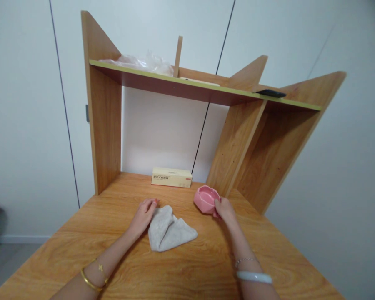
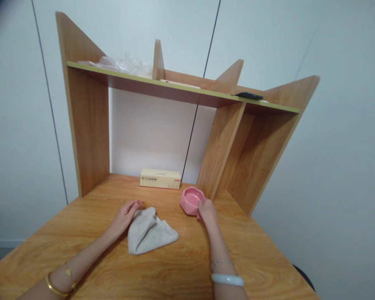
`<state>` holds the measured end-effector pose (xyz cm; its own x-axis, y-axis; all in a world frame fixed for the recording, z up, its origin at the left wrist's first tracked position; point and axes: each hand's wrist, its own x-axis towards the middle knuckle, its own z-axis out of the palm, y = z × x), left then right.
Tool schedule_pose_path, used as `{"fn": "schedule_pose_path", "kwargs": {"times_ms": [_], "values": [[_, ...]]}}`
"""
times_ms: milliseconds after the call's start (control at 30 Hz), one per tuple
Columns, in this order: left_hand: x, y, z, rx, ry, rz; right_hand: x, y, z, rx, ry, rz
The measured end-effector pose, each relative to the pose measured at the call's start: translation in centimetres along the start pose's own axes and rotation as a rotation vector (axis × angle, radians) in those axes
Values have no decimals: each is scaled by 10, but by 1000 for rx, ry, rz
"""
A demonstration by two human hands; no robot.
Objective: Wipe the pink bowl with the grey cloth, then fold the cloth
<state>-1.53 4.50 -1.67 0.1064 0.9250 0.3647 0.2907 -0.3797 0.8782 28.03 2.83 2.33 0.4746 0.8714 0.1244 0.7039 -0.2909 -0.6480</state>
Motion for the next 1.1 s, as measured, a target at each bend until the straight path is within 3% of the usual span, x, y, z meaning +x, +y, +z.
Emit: {"fn": "schedule_pose_path", "kwargs": {"times_ms": [133,300,433,533,633,733,867,1100], "values": [[3,-9,-1,145,-17,2,0,8,6,-31,-69,28],[3,-11,-2,262,-55,-54,-1,9,6,-89,-54,55],[2,-6,-2,346,-65,-107,-12,-11,-1,-160,99,18],[1,-5,-2,378,-87,-121,-29,-36,5,-191,163,-161],[-1,-6,-3,326,-96,-119,-49,-50,25,-115,-75,-362],[-3,-8,-3,237,-108,-107,-61,-49,47,-103,-302,-379],[-4,-9,-2,67,-105,-67,-63,-39,61,-96,-370,-308],[-6,-2,-1,-263,-119,-90,-64,-34,66,66,-458,-326]]}}
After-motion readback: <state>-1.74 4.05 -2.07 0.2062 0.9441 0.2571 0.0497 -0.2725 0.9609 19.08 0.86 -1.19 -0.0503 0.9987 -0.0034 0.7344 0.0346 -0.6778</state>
